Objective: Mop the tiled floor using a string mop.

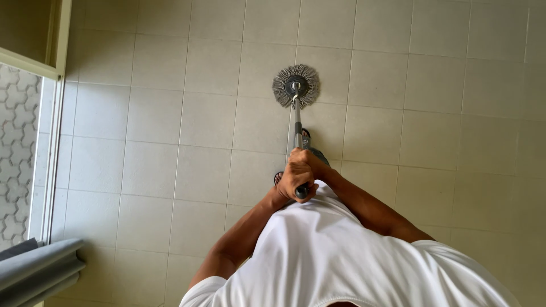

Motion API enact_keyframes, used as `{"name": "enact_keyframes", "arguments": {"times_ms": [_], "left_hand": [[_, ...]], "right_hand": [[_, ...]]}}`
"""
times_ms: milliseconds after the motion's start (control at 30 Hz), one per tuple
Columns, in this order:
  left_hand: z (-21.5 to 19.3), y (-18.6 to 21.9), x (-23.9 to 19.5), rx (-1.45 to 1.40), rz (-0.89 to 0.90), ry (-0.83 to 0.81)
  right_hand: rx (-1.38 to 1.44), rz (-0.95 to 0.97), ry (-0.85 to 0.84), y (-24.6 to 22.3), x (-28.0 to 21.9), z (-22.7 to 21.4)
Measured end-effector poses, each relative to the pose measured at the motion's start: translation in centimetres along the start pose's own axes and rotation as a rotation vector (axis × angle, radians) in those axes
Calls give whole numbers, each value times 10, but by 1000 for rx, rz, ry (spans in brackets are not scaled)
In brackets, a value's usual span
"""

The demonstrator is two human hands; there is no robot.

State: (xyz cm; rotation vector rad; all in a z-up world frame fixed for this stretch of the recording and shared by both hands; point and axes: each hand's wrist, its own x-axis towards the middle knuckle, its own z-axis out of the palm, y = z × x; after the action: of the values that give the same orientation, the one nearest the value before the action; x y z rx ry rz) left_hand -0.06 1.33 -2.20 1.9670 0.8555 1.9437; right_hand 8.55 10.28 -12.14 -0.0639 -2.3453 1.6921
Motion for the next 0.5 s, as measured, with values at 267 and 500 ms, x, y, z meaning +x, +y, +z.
{"name": "enact_keyframes", "arguments": {"times_ms": [267,500], "left_hand": [[3,-117,-20,51,60,-100],[-22,-230,14,9,8,-228]], "right_hand": [[-77,56,7,35,39,-72],[-138,12,57,195,86,-132]]}}
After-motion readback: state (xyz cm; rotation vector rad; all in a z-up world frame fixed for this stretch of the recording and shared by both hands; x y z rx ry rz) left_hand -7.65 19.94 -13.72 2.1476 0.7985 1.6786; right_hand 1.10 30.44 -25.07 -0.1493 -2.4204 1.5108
